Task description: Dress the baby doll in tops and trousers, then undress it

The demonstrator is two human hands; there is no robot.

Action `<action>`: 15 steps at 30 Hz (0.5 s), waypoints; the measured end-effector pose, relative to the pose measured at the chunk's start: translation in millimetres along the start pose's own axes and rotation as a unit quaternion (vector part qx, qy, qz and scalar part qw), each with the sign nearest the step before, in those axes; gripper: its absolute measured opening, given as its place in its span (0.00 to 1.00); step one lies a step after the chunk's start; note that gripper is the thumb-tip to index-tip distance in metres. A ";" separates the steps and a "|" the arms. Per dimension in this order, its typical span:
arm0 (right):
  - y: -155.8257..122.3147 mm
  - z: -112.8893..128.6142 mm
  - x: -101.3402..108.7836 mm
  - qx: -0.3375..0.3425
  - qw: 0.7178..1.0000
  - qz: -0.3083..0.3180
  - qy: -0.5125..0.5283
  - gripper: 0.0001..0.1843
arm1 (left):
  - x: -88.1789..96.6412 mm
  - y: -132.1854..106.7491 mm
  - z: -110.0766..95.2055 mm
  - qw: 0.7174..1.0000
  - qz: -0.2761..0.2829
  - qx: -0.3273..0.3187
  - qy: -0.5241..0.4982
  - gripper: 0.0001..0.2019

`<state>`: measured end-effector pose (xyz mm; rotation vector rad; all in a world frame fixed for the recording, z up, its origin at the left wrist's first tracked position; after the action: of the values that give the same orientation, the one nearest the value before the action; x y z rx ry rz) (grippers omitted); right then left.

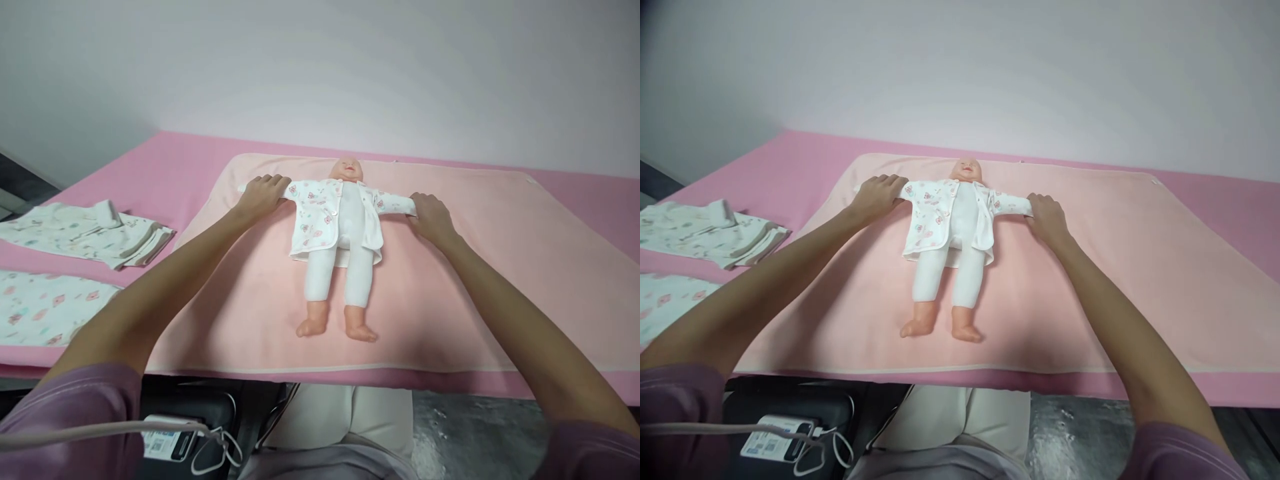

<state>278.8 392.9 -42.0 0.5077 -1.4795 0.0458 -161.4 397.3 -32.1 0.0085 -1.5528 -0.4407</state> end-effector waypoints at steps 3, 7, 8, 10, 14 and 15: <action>7.4 -13.4 -13.5 -0.023 0.999 0.023 0.013 0.26 | -2.2 1.2 0.0 0.999 0.003 0.032 -0.026 0.26; -4.4 -33.1 -31.3 -0.043 0.997 0.037 0.050 0.43 | -16.0 -12.7 21.0 0.993 0.034 0.086 -0.073 0.30; -9.3 -40.9 -33.8 -0.051 0.996 0.040 0.055 0.46 | -20.6 -18.1 30.7 0.991 0.047 0.104 -0.076 0.30; -18.7 -59.9 -34.6 -0.075 0.995 0.045 0.053 0.47 | -27.3 -28.2 50.2 0.987 0.065 0.132 -0.064 0.31; -32.0 -99.9 -25.2 -0.147 0.988 0.041 0.030 0.38 | -30.7 -39.4 74.2 0.988 0.082 0.130 -0.008 0.32; -34.6 -105.5 -23.3 -0.160 0.986 0.039 0.028 0.36 | -31.2 -41.2 77.6 0.988 0.088 0.124 0.004 0.32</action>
<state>386.6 405.5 -75.3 0.1869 -1.4173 -0.1140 -245.8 388.8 -70.9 0.0650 -1.5762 -0.1076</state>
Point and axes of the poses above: each hand's wrist, its own y-axis towards the middle knuckle, its own x-axis out of the back of the hand, z = x × y, the point moved 9 cm from there along y, towards the middle knuckle, and after that the axes turned 4 degrees about x, right-handed, at the moved point
